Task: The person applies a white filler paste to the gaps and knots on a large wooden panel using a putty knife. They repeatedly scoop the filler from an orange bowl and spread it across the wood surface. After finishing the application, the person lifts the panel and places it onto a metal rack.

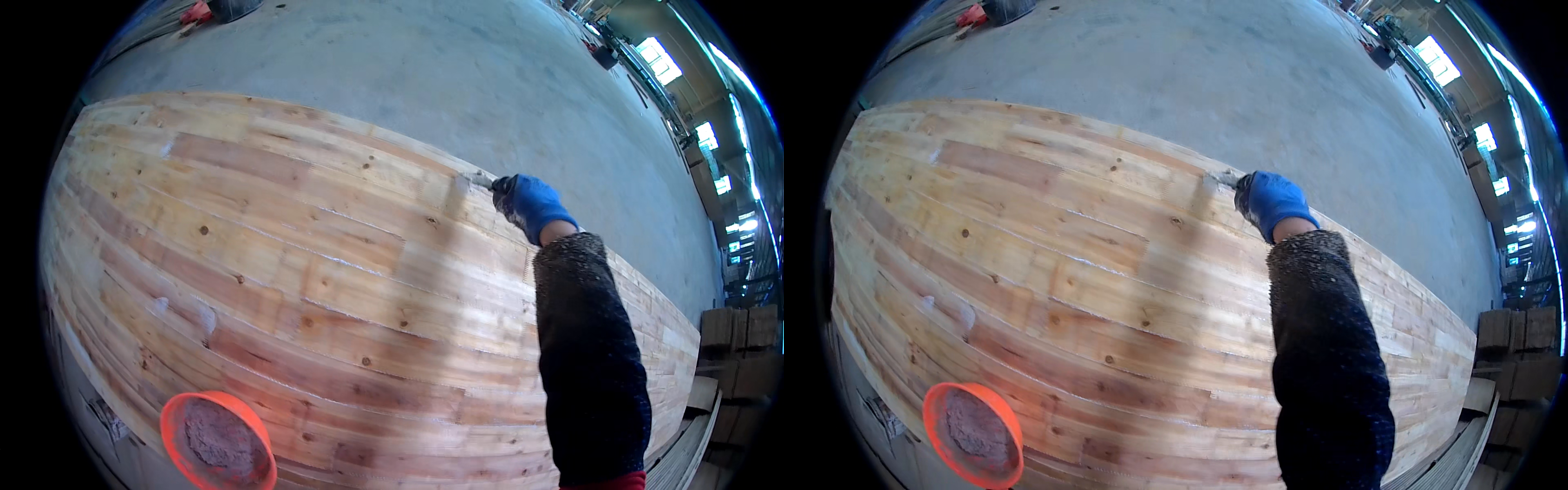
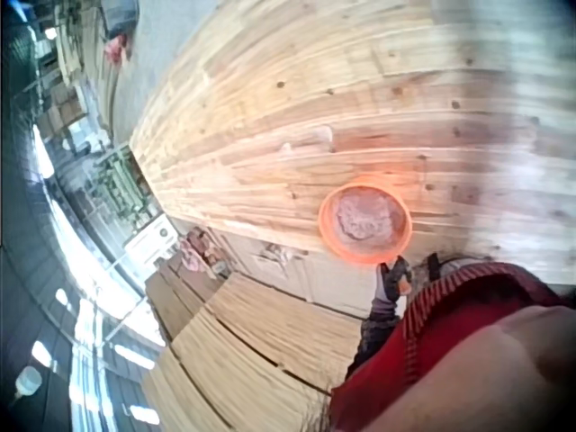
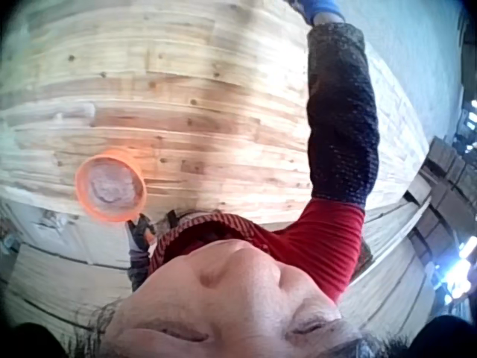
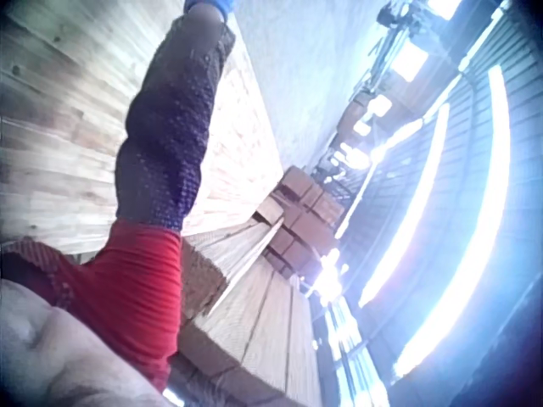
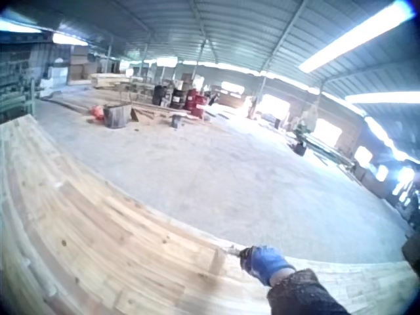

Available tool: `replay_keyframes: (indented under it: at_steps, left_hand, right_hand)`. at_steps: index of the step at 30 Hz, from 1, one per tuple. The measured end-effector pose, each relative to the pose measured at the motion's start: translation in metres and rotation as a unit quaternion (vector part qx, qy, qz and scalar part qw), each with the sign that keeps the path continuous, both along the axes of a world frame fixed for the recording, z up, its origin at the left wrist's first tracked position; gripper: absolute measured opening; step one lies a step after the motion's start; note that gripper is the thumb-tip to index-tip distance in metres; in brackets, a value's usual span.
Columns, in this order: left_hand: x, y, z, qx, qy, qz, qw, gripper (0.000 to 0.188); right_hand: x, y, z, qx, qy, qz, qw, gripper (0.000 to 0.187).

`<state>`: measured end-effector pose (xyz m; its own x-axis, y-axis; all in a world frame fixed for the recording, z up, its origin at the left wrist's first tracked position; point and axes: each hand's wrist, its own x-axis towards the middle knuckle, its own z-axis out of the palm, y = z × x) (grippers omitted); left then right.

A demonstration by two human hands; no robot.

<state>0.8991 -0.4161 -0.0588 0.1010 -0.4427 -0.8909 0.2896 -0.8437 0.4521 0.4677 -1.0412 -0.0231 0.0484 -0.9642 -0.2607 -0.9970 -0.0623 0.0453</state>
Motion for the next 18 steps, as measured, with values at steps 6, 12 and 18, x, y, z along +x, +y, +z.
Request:
replay_keyframes:
  at_steps: [6, 12, 18]
  left_hand:
    - [0.009, 0.024, -0.022, -0.047, -0.002, -0.120, 0.992, 0.035]
    - [0.000, 0.004, -0.013, 0.011, 0.121, 0.240, 0.963, 0.021]
    - [-0.020, 0.007, 0.047, -0.128, 0.015, 0.117, 0.985, 0.022]
  right_hand:
    - [-0.025, 0.059, 0.027, 0.110, -0.035, 0.001, 0.993, 0.025]
    - [-0.069, 0.232, 0.065, 0.067, -0.353, -0.244, 0.901, 0.030]
    - [-0.108, 0.428, 0.074, 0.066, -0.442, -0.336, 0.829, 0.052]
